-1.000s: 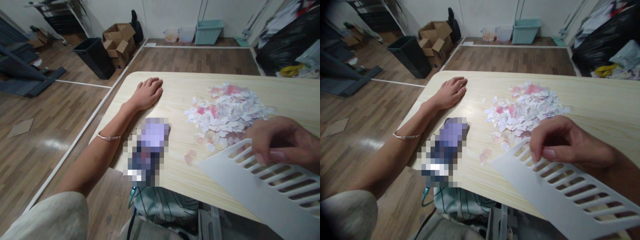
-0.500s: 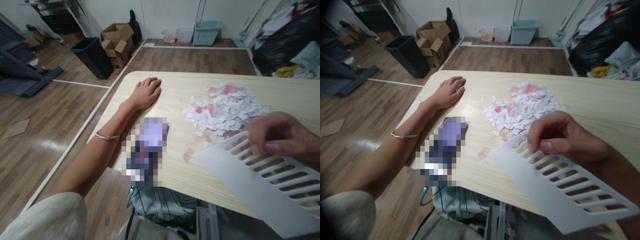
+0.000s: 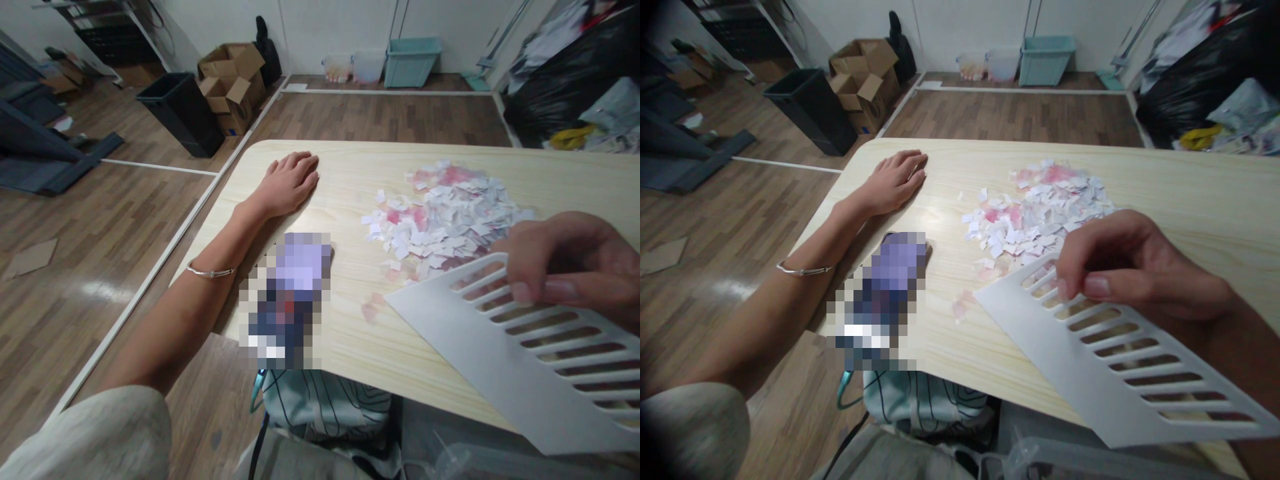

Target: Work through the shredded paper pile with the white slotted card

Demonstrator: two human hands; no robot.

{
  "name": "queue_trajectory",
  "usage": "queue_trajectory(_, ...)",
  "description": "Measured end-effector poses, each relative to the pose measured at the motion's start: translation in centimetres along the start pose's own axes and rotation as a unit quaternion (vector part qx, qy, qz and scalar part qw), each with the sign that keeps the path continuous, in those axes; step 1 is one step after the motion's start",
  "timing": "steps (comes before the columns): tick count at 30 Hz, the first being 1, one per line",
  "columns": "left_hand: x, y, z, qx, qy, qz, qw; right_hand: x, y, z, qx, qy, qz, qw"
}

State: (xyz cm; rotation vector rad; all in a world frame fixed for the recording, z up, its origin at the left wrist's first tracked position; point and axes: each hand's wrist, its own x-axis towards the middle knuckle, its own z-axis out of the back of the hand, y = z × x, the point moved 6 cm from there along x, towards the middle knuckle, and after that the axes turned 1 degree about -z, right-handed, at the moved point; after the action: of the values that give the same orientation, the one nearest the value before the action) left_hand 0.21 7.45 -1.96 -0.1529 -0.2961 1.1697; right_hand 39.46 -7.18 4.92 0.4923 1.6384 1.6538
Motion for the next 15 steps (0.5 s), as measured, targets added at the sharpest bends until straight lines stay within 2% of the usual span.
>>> queue_trajectory(6,0.0,-0.4,0.2,-0.005,0.006,0.009,1.0,-0.6,1.0,-0.1,0.015,-0.04,0.021,0.999)
queue_trajectory(10,-0.1,-0.3,0.3,-0.003,0.009,0.007,1.0,-0.2,0.1,-0.7,0.043,-0.017,-0.013,0.999)
queue_trajectory(15,0.0,0.1,0.2,-0.005,0.005,-0.003,1.0,0.0,-0.3,-0.9,0.088,-0.016,-0.009,0.996)
